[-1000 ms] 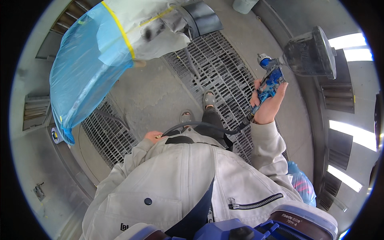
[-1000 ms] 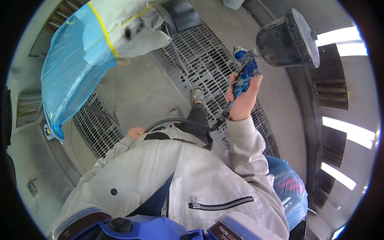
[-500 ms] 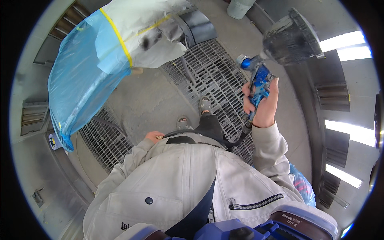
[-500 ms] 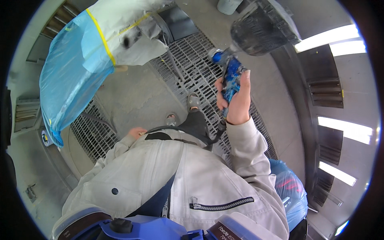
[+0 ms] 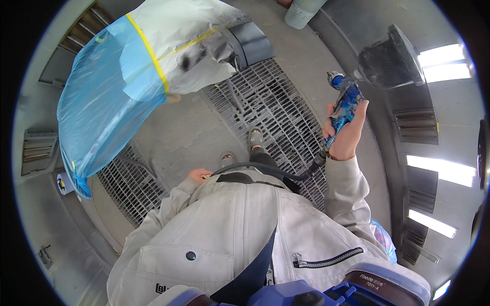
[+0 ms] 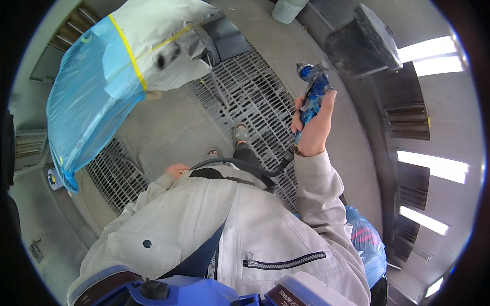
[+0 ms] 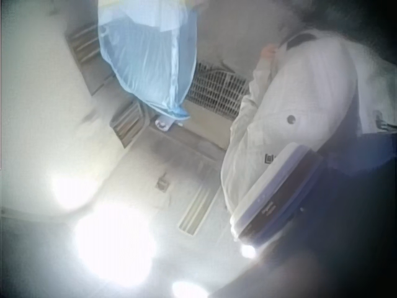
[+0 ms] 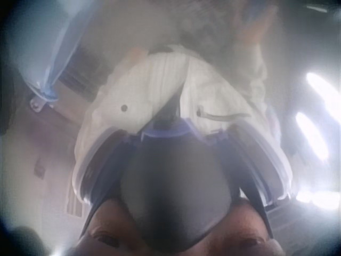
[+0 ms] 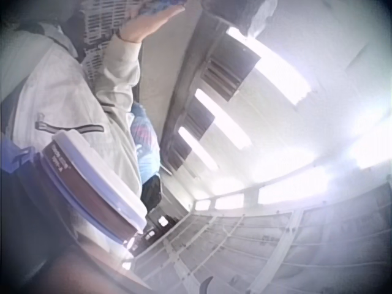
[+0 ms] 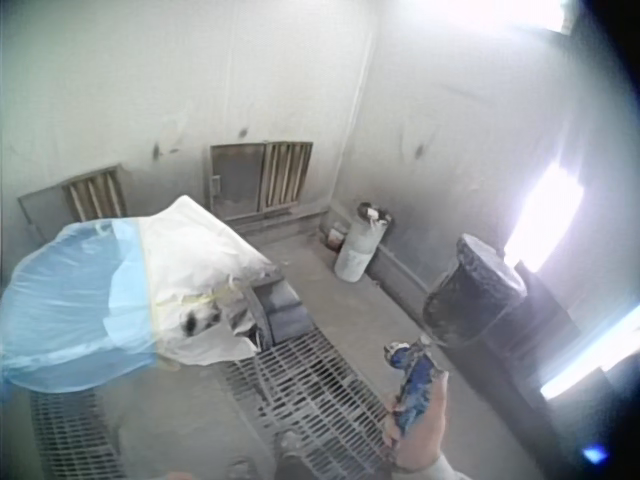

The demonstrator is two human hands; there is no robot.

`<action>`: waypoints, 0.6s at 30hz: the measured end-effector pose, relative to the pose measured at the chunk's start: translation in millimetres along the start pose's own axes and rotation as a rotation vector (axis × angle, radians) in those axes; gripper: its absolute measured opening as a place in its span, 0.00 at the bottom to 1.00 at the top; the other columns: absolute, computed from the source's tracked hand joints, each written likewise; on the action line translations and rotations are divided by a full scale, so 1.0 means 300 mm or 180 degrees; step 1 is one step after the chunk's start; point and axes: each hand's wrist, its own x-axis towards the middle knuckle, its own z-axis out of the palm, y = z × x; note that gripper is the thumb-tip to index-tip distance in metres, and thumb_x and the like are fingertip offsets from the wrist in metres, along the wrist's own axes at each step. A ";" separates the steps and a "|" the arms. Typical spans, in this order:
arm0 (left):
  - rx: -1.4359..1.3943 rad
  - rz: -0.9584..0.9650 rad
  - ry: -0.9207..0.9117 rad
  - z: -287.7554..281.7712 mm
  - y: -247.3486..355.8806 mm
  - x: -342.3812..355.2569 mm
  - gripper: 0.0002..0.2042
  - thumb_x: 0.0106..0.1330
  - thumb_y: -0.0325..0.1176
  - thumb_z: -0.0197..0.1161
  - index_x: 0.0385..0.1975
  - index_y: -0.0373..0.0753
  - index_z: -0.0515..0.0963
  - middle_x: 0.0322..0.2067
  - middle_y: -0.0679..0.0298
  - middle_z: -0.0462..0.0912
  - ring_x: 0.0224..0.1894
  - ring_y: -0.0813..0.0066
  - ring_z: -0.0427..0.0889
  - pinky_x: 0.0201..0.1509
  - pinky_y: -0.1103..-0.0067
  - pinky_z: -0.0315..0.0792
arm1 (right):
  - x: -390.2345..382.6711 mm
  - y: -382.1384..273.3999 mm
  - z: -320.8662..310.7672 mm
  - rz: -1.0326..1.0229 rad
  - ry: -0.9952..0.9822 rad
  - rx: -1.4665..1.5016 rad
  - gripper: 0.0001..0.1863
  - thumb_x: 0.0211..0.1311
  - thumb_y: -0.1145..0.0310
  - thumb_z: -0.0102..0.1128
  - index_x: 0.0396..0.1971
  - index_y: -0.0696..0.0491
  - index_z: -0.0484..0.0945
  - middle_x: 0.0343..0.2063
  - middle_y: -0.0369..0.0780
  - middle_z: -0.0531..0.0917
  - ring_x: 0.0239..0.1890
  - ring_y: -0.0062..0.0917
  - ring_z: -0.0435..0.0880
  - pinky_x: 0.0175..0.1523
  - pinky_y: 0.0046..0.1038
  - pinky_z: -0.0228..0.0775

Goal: The person holds a blue spray gun and applies paint to a black car part in a spray booth. They repeatedly wipe the nozzle with a cloth and adjust the gun while moving around the part to cover different areas.

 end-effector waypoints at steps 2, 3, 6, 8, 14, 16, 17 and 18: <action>-0.0139 0.0090 0.0024 0.011 0.016 0.012 0.18 0.64 0.45 0.77 0.50 0.45 0.90 0.43 0.60 0.90 0.49 0.62 0.88 0.55 0.69 0.80 | 0.002 -0.026 0.020 0.0147 -0.0132 -0.0086 0.38 0.80 0.30 0.39 0.41 0.56 0.75 0.29 0.39 0.81 0.15 0.17 0.67 0.21 0.22 0.62; -0.0209 0.0084 0.0008 0.016 0.023 0.019 0.18 0.64 0.45 0.77 0.50 0.45 0.90 0.42 0.60 0.90 0.48 0.63 0.88 0.55 0.69 0.80 | 0.003 -0.040 0.028 0.0312 -0.0378 -0.0015 0.39 0.80 0.29 0.38 0.44 0.56 0.76 0.29 0.39 0.81 0.14 0.17 0.66 0.20 0.22 0.61; -0.0163 0.0217 -0.0075 0.023 0.043 0.047 0.17 0.63 0.41 0.78 0.49 0.44 0.90 0.41 0.61 0.89 0.46 0.66 0.87 0.53 0.71 0.79 | 0.016 -0.072 0.052 0.0769 -0.1192 0.0026 0.44 0.77 0.24 0.33 0.38 0.57 0.75 0.30 0.41 0.79 0.13 0.17 0.64 0.19 0.23 0.59; -0.0459 0.0225 -0.0137 0.036 0.058 0.069 0.16 0.62 0.38 0.79 0.48 0.43 0.91 0.40 0.62 0.89 0.45 0.67 0.87 0.53 0.72 0.79 | 0.037 -0.081 0.069 0.0872 -0.1360 0.0017 0.44 0.77 0.23 0.31 0.34 0.55 0.72 0.30 0.42 0.78 0.12 0.17 0.62 0.19 0.23 0.58; -0.0522 0.0430 -0.0098 0.080 0.072 0.154 0.15 0.60 0.35 0.79 0.47 0.43 0.91 0.39 0.64 0.89 0.45 0.70 0.86 0.53 0.72 0.79 | 0.122 -0.128 0.067 0.0460 -0.0877 -0.0159 0.43 0.77 0.25 0.33 0.36 0.55 0.75 0.29 0.39 0.79 0.13 0.17 0.63 0.19 0.24 0.59; -0.0364 0.0398 -0.0057 0.086 0.070 0.167 0.15 0.61 0.36 0.79 0.48 0.44 0.91 0.39 0.63 0.89 0.45 0.69 0.87 0.53 0.72 0.79 | 0.143 -0.141 0.059 0.0399 -0.0732 -0.0079 0.40 0.79 0.27 0.37 0.39 0.54 0.76 0.28 0.38 0.80 0.13 0.17 0.64 0.19 0.24 0.60; -0.0261 0.0367 -0.0022 0.091 0.071 0.169 0.15 0.61 0.36 0.79 0.48 0.44 0.91 0.39 0.63 0.89 0.45 0.69 0.87 0.53 0.72 0.79 | 0.151 -0.142 0.059 0.0350 -0.0562 -0.0104 0.39 0.79 0.27 0.37 0.40 0.54 0.75 0.28 0.38 0.80 0.14 0.17 0.64 0.19 0.24 0.60; -0.0171 0.0311 0.0007 0.094 0.075 0.171 0.15 0.61 0.37 0.79 0.48 0.44 0.91 0.39 0.63 0.90 0.45 0.69 0.87 0.53 0.72 0.79 | 0.156 -0.141 0.060 0.0229 -0.0264 -0.0151 0.39 0.79 0.27 0.38 0.41 0.53 0.75 0.28 0.37 0.80 0.14 0.17 0.65 0.19 0.24 0.60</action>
